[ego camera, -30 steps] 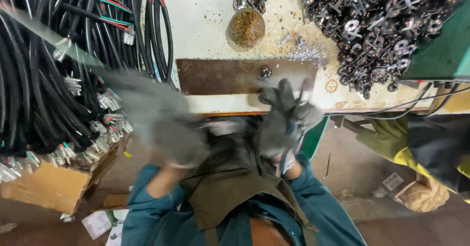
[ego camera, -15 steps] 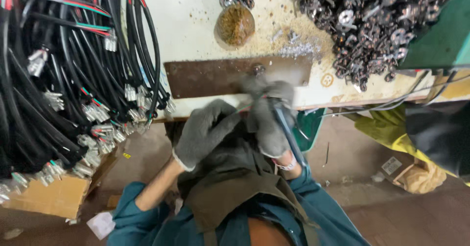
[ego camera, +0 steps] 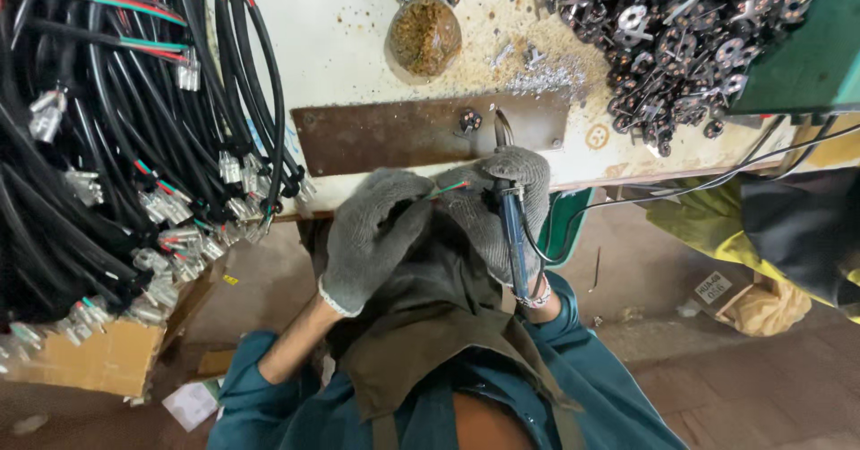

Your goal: The person solders wires to metal connector plugs at a workbench. They hold a connector in one hand and a soldering iron in the other, feed solder to the joint, and set finished connectors with a pile of completed parts, repeating the process on successive connectors.

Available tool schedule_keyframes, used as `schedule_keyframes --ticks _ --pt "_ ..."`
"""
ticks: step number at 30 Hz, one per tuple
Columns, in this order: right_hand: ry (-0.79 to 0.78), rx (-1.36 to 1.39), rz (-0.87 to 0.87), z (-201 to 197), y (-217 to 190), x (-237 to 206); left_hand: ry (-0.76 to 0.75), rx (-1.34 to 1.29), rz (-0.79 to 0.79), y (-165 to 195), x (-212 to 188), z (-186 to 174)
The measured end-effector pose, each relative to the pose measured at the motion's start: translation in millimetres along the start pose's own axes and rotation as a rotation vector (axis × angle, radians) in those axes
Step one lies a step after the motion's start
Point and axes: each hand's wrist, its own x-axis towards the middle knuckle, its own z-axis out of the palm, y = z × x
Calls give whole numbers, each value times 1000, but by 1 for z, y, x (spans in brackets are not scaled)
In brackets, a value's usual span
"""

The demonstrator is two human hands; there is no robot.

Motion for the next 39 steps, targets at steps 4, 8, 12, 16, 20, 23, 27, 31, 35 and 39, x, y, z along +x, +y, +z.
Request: schedule_keyframes --ticks 4,8,12,16,20,23,27,31,35,39 --pt "50 -21 36 4 1 -2 117 -38 33 -1 1 8" --pt "-99 84 163 3 -4 -4 214 -90 14 1 -1 17" --pt "8 -169 -76 0 -21 5 137 -159 -112 1 -1 14" --pt "-68 -242 -118 -7 -34 24 -1 -41 5 -6 2 3" --pt "-163 -100 -82 -10 -38 35 -127 -301 -221 -15 2 4" --pt "-104 -76 -105 -9 -40 35 -20 -924 -625 -14 -3 6" --pt "-9 -95 -175 -8 -44 33 -147 -481 -438 -8 -4 0" --pt "-237 172 90 -8 -44 30 -107 -307 -329 -1 -1 -5" --pt "-216 119 47 -14 -29 22 -155 57 -58 -2 0 -4" --pt "-292 -39 -1 -15 -1 18 -213 -183 -225 -8 1 2"
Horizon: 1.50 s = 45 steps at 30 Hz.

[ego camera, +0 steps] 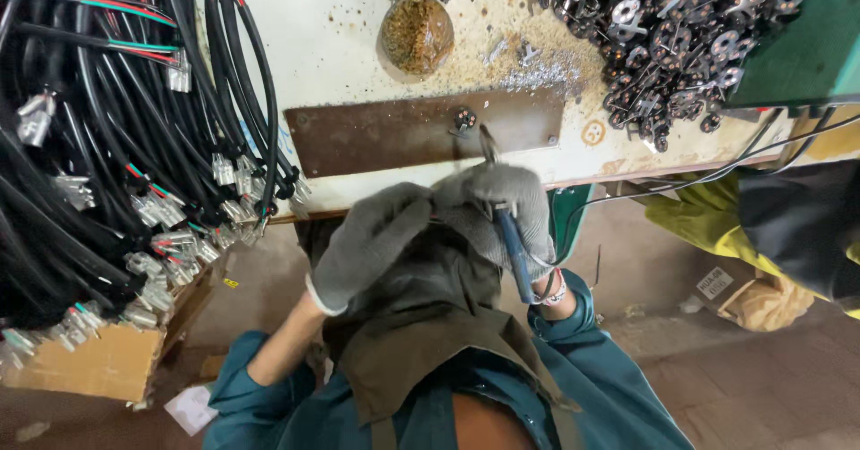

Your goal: The person solders wires to metal connector plugs at a workbench. They hold a connector in one hand and a soldering iron in the other, feed solder to the joint, and set finished connectors with a pile of completed parts, repeating the process on successive connectors.

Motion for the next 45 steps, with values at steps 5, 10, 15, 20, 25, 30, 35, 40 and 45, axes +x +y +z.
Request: schedule_keyframes --ticks 5,10,15,20,25,30,35,40,45 --pt "284 141 -131 2 5 -3 137 191 115 1 1 2" --pt "8 -152 -101 -8 -16 11 99 74 148 3 -2 7" --pt "76 51 -56 -9 -28 13 188 -334 -203 -7 -7 25" --pt "179 540 307 3 -22 3 244 -442 -175 -21 -8 40" --pt "190 -108 -152 -3 -20 5 288 -697 -279 -20 -5 47" --pt "5 125 146 -13 -25 17 280 -21 -7 -4 5 30" --pt "164 -68 -176 -13 -15 17 176 95 102 18 21 12" --pt "403 370 194 5 7 16 405 425 131 31 43 -3" --pt "418 -90 -162 13 17 25 527 704 336 36 88 -18"
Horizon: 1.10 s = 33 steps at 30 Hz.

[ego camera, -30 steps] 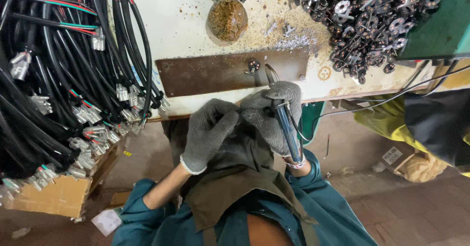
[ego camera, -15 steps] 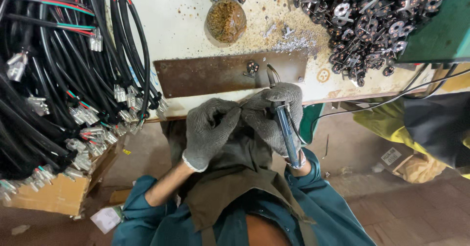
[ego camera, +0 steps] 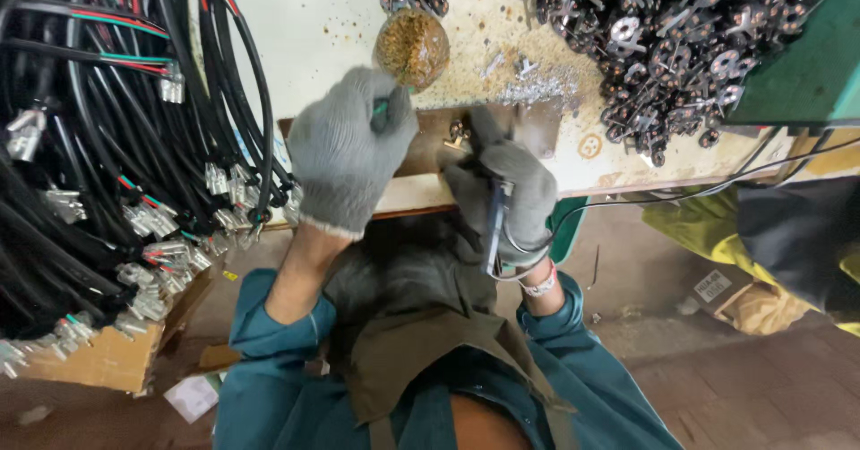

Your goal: The person solders wires to metal connector plugs at a workbench. They hold a connector in one hand and a soldering iron in the other, feed solder to the joint, and set finished connectors with a pile of completed parts, repeating the process on successive connectors.

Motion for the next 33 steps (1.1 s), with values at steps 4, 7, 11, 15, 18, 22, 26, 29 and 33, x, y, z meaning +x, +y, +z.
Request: schedule_keyframes --ticks 4,7,11,15,18,22,26,29,33 --pt "-65 -25 -39 -1 -5 7 4 -37 27 8 5 -4" --pt "-8 158 -86 -8 -8 15 -97 -281 -164 11 -19 -23" --pt "-109 43 -106 -8 -13 21 -302 -402 -257 -7 -42 -28" --pt "-133 65 -82 4 -19 14 -333 -301 -212 -18 -54 -8" --pt "-247 82 18 1 -11 8 -278 -223 -100 -18 -60 1" --pt "-93 42 20 -13 12 -6 -258 -154 -16 -17 -61 5" --pt "-133 -48 -63 -14 27 -30 -204 -133 36 -16 -62 8" --pt "-147 -85 -96 -12 34 -41 -199 -107 50 -16 -63 11" --pt "-173 -111 -134 -12 38 -43 -219 -94 44 -18 -64 13"
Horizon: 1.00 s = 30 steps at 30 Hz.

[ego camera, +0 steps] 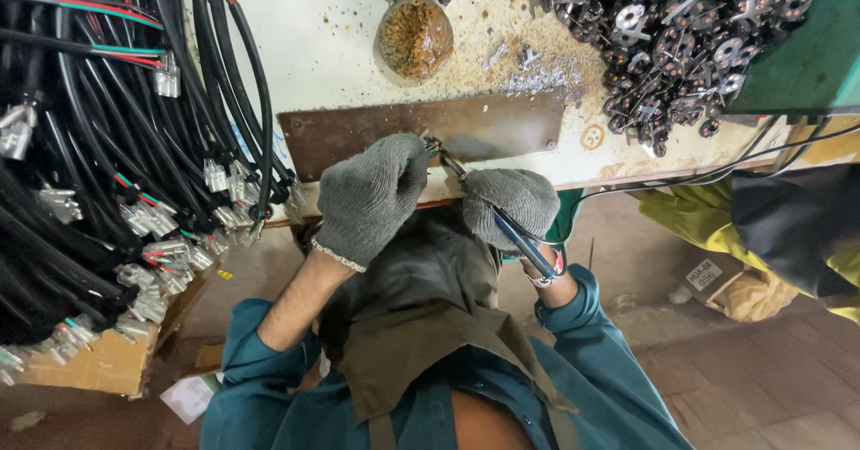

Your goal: The person solders wires to metal connector plugs at a workbench. They hold a connector in one hand and a soldering iron in the other, feed solder to the joint, and set finished connectors with a pile of completed parts, repeating the process on successive connectors.

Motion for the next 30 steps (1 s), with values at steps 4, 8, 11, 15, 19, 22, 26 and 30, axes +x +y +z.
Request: schedule_keyframes --ticks 4,8,11,15,19,22,26,30 --pt "-41 -29 -50 -1 0 7 10 0 11 -2 -1 3" --pt "-79 25 -119 -6 -2 19 3 18 -37 1 -2 6" --pt "-106 102 -172 -11 -3 28 -19 67 -50 5 -3 7" --pt "-139 103 -173 -12 -3 32 -61 113 -42 6 -2 5" --pt "-91 101 -149 -7 -1 28 -98 109 -17 3 1 3" --pt "-72 96 -130 -5 1 22 -73 121 -23 3 2 3" --pt "-46 98 -101 -3 3 16 -33 126 -2 4 2 3" --pt "-34 123 -86 -2 4 14 -51 118 6 3 2 3"
